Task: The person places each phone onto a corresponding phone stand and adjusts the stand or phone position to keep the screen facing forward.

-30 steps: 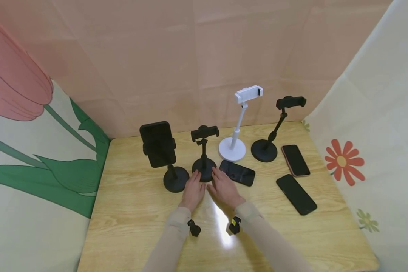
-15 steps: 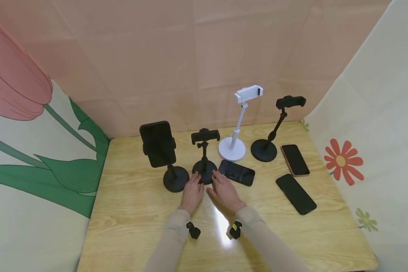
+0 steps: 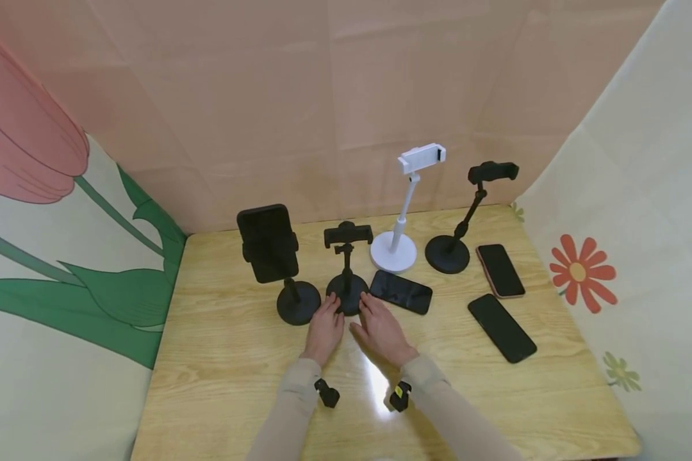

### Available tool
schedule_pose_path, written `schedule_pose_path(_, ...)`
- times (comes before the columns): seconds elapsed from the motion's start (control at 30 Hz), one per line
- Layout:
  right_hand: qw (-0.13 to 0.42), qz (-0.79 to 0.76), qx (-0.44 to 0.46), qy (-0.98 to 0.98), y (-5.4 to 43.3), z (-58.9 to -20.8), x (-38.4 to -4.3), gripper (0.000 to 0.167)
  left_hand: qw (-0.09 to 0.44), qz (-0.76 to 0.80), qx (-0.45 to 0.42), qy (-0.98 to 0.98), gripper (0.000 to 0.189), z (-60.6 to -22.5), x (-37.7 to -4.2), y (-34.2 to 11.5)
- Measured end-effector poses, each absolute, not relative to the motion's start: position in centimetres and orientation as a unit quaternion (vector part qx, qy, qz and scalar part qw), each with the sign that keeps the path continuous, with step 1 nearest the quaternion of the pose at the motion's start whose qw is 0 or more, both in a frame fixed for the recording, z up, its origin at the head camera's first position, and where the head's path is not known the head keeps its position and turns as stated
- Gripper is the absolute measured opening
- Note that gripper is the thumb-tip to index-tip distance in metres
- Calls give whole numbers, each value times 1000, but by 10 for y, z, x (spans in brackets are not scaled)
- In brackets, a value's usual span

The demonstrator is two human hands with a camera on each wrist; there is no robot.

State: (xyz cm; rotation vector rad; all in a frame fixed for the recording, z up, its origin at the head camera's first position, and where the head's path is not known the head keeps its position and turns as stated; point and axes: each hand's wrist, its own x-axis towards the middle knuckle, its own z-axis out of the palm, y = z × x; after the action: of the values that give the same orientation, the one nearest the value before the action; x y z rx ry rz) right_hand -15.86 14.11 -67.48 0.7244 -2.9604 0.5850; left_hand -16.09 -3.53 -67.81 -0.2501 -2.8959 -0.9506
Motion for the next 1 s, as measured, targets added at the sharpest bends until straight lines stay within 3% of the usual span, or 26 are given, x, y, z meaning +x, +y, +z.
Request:
schedule_pose_path(0.5, 14, 203, 225, -953, 140, -680, -155, 63, 46, -324, -71, -942, 35, -679, -157, -36)
schedule_pose_path(1.0, 15, 225, 230, -947, 143, -683, -153, 62, 1, -334, -74, -940, 40, -674, -155, -40)
